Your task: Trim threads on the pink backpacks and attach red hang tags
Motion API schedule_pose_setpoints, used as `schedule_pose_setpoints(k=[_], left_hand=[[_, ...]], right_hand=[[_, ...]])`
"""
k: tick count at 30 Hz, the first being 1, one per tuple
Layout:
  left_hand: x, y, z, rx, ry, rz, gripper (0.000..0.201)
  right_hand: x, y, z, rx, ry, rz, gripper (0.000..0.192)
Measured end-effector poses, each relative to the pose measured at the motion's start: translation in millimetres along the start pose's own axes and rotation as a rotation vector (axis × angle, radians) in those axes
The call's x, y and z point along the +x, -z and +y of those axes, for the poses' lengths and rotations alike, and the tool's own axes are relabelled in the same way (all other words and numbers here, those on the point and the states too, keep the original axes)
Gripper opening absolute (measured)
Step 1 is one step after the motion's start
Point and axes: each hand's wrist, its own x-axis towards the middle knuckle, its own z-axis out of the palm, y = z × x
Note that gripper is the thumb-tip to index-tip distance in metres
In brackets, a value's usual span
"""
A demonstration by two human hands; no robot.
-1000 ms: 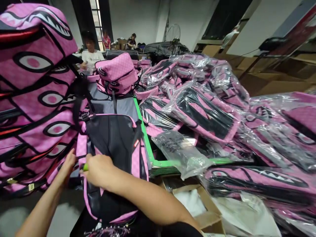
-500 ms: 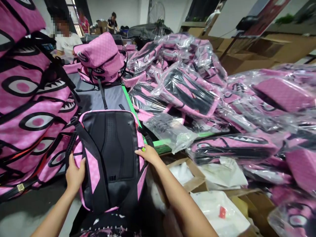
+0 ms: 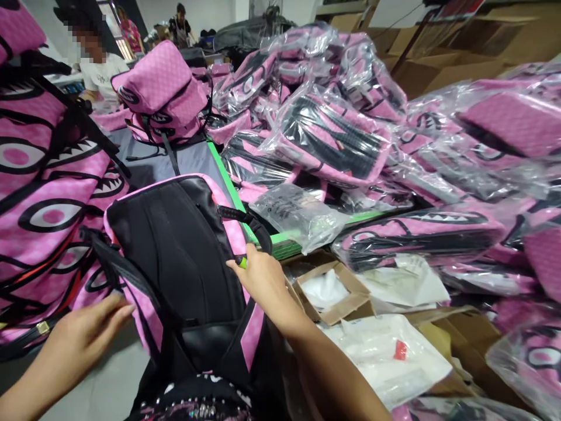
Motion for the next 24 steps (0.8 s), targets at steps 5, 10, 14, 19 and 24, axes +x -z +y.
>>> schedule_pose_setpoints(k=[5, 10, 14, 19, 24], left_hand=[[113.1, -32.3, 94.3, 0.327, -0.813, 0.077, 0.035], [216.3, -56.3, 80.1, 0.45, -0.991, -0.11, 0.055], [250.7, -39.1, 55.9, 0.497, -0.917, 0.008, 0.063], [228.8, -67.7, 62.5, 0.417, -0.973, -0.108, 0.041], [218.3, -106.5, 58.0, 0.317, -0.869, -0.146, 0.035]], right_hand=[[-1.8, -15.6, -12.4, 0.023, 0.021, -0.07, 0.044], [5.2, -34.5, -0.5, 0.078, -0.014, -0.077, 0.041], [23.1, -48.2, 10.6, 0.155, -0.028, -0.094, 0.035], [36.3, -44.6, 15.3, 0.191, -0.016, -0.256, 0.034], [28.2, -2.3, 23.4, 0.406, -0.098, 0.056, 0.049]])
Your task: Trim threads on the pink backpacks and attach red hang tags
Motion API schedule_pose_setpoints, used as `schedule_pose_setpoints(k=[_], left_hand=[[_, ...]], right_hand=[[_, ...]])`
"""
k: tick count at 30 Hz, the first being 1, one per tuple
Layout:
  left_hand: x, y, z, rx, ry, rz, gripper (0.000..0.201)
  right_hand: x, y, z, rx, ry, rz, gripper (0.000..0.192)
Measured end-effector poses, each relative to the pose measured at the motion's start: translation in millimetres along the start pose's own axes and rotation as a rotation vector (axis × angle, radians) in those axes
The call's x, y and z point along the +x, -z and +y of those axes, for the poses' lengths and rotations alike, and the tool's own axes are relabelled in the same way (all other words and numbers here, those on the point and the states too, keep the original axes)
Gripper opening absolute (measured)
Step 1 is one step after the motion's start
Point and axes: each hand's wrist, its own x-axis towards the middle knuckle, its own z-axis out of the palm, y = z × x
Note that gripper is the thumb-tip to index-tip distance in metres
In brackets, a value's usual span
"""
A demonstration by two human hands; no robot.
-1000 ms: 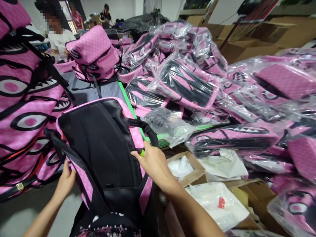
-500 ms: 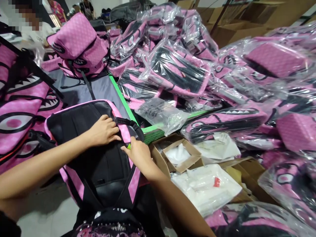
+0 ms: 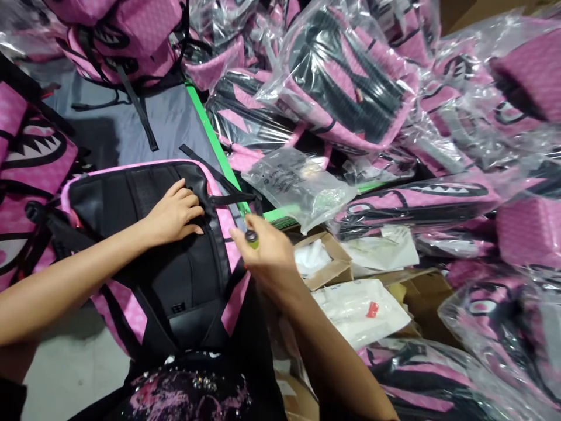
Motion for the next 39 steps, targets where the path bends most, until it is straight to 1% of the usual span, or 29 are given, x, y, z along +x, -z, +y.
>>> schedule_pose_setpoints(k=[1, 2, 4, 5, 6, 7, 9, 10, 12, 13, 15, 18, 21, 25, 29, 35, 39], left_hand=[[0.4, -3.3, -1.5, -0.019, 0.017, 0.003, 0.038], [1.0, -5.2, -2.8, -0.039, 0.028, 0.002, 0.04], [1.5, -6.2, -3.2, -0.075, 0.052, -0.004, 0.041], [1.0, -6.2, -1.9, -0.087, 0.066, -0.004, 0.039], [-0.5, -6.5, 0.3, -0.093, 0.076, -0.001, 0.035], [-2.9, -7.3, 3.0, -0.096, 0.078, 0.009, 0.031], [-10.2, -11.1, 8.6, -0.094, 0.062, 0.065, 0.024], [-14.5, -13.8, 11.0, -0.091, 0.05, 0.11, 0.022], [-22.6, -20.0, 14.1, -0.092, 0.03, 0.201, 0.019], [-25.6, -22.9, 14.7, -0.097, 0.024, 0.239, 0.019], [-28.7, -27.6, 14.5, -0.109, 0.018, 0.276, 0.02], [-28.0, -31.1, 12.8, -0.11, 0.01, 0.303, 0.022], [-25.6, -31.5, 12.1, -0.103, 0.004, 0.32, 0.02], [-24.5, -31.2, 12.3, -0.11, 0.001, 0.315, 0.02], [-25.0, -33.7, 11.5, -0.084, 0.006, 0.31, 0.017], [-25.4, -37.5, 10.5, -0.098, -0.002, 0.338, 0.018], [-25.5, -39.0, 10.0, -0.104, -0.007, 0.341, 0.02]], right_hand=[[0.0, 8.0, -2.9, 0.1, 0.017, 0.057, 0.055], [1.5, 13.5, -5.9, 0.215, 0.024, 0.048, 0.063], [8.8, 13.8, -11.0, 0.478, 0.004, -0.104, 0.079], [14.2, 8.3, -12.5, 0.616, -0.006, -0.183, 0.084], [20.2, -0.3, -13.1, 0.742, -0.006, -0.239, 0.086], [26.1, -11.3, -12.5, 0.84, 0.007, -0.256, 0.083], [35.5, -35.9, -8.2, 0.921, 0.048, -0.183, 0.07], [38.1, -47.6, -5.0, 0.904, 0.056, -0.121, 0.06], [39.2, -66.1, 1.5, 0.795, 0.04, 0.01, 0.042], [38.2, -72.4, 4.0, 0.739, 0.026, 0.051, 0.038], [35.5, -79.3, 6.4, 0.672, 0.016, 0.067, 0.037], [33.6, -81.7, 4.9, 0.615, 0.051, 0.075, 0.036], [34.6, -82.0, 3.2, 0.499, 0.12, 0.098, 0.034], [35.9, -82.5, 3.9, 0.363, 0.172, 0.138, 0.034], [38.3, -82.4, 4.0, 0.295, 0.234, 0.146, 0.032], [42.9, -83.6, 2.2, 0.183, 0.268, 0.145, 0.036], [43.9, -85.7, 3.5, 0.161, 0.245, 0.169, 0.038]])
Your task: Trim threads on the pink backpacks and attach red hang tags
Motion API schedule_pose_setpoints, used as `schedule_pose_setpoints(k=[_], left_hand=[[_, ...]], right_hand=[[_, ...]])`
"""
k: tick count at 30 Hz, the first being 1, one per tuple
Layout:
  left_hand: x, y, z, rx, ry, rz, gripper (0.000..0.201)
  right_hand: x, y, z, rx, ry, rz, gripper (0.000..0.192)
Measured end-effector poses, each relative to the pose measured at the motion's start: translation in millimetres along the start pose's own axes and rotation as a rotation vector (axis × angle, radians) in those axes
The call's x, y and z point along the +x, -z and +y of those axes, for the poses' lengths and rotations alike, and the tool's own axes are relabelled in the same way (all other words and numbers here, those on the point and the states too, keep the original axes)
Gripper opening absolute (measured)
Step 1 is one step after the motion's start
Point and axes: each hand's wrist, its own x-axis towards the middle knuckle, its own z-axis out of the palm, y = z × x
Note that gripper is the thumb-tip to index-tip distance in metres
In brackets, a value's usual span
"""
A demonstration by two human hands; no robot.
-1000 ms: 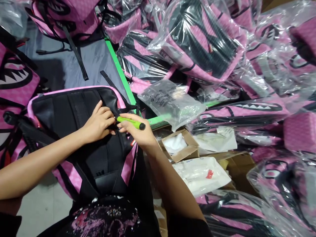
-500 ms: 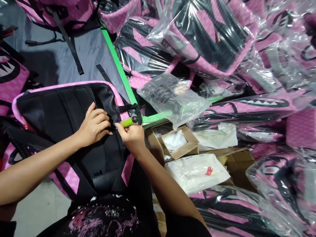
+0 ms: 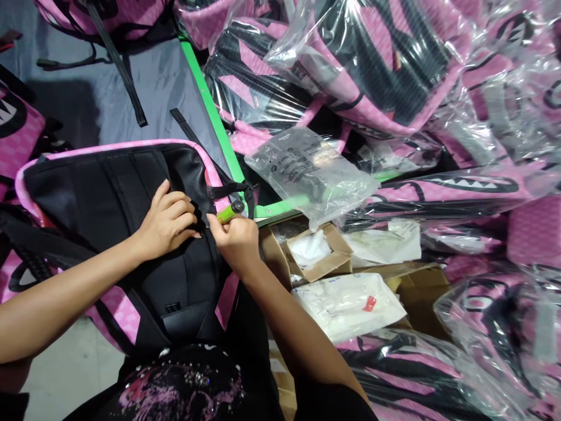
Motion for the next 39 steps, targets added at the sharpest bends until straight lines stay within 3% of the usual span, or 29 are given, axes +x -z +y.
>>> schedule_pose_setpoints(k=[10, 17, 28, 31, 35, 37, 39], left_hand=[[-1.3, -3.7, -3.1, 0.015, -0.01, 0.018, 0.024], [-1.1, -5.1, -3.6, 0.013, -0.011, 0.018, 0.02], [3.5, 3.1, -0.2, 0.03, -0.013, -0.022, 0.025], [14.4, 11.9, -3.7, 0.077, -0.022, -0.136, 0.024], [47.0, 30.8, -17.6, 0.201, -0.099, -0.492, 0.033], [63.6, 48.0, -19.1, 0.231, -0.086, -0.649, 0.039], [75.6, 73.4, -9.1, 0.211, -0.027, -0.71, 0.039]], right_hand=[[1.2, 0.2, 0.1, -0.025, -0.039, -0.027, 0.042], [1.4, -1.3, 2.4, -0.026, -0.048, 0.024, 0.045], [2.7, 1.9, -3.4, 0.025, -0.071, -0.022, 0.043], [1.3, 2.2, -0.2, 0.036, -0.052, -0.027, 0.042], [-6.7, 6.7, 5.0, 0.228, -0.065, 0.019, 0.03], [-12.2, 11.7, 1.3, 0.416, -0.031, 0.061, 0.027], [-18.3, 20.2, -10.6, 0.515, 0.049, 0.08, 0.032]])
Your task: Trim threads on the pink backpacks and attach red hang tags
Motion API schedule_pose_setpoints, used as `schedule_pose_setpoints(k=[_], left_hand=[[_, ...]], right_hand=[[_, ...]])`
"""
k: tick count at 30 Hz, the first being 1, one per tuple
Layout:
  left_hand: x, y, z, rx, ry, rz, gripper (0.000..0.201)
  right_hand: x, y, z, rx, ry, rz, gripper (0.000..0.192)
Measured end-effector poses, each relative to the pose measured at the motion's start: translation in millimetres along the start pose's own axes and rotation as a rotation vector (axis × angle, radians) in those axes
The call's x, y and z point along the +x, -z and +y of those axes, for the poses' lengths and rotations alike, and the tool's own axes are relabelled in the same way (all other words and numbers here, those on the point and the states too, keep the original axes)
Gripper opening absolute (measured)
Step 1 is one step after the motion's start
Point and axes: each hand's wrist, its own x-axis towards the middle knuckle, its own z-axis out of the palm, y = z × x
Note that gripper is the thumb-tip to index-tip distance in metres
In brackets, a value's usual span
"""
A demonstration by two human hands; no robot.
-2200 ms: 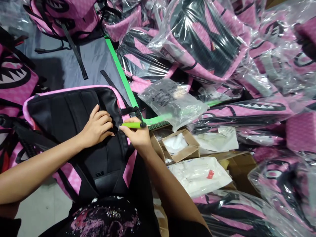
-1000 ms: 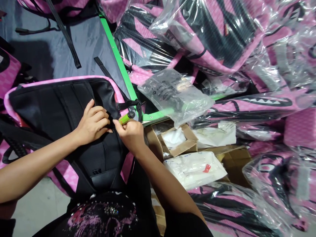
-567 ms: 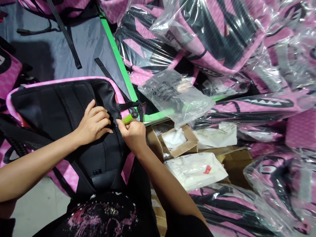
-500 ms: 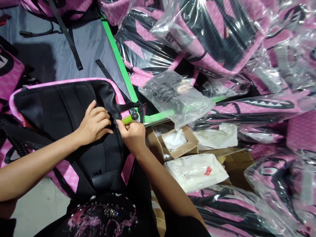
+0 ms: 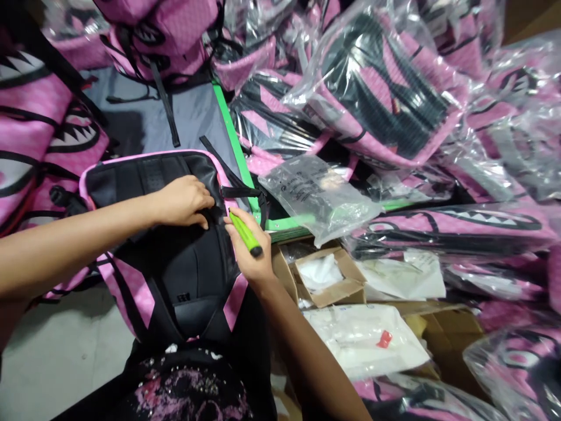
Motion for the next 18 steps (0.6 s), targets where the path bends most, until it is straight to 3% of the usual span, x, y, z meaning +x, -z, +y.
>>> schedule_pose_setpoints(k=[5, 8, 10, 14, 16, 18], left_hand=[[-48.1, 74.2, 50.8, -0.102, 0.178, 0.159, 0.03], [-75.5, 85.8, 77.0, -0.199, 0.305, 0.281, 0.034], [-91.8, 69.9, 82.9, -0.279, 0.335, 0.265, 0.035], [-123.5, 13.0, 73.9, -0.418, 0.336, 0.049, 0.016], [-134.1, -7.2, 68.4, -0.427, 0.311, 0.126, 0.016], [-134.9, -16.7, 64.8, -0.326, 0.32, 0.342, 0.02]], right_hand=[[-10.1, 10.4, -66.8, -0.115, 0.385, 0.038, 0.028], [-10.4, 18.6, -88.3, -0.185, 0.52, -0.019, 0.028], [-9.6, 18.3, -77.8, -0.242, 0.603, -0.096, 0.026], [-10.0, 2.3, -18.5, -0.245, 0.655, -0.237, 0.022], [-11.2, -7.8, 4.4, -0.216, 0.596, -0.236, 0.024], [-12.7, -16.1, 12.2, -0.186, 0.583, -0.25, 0.029]])
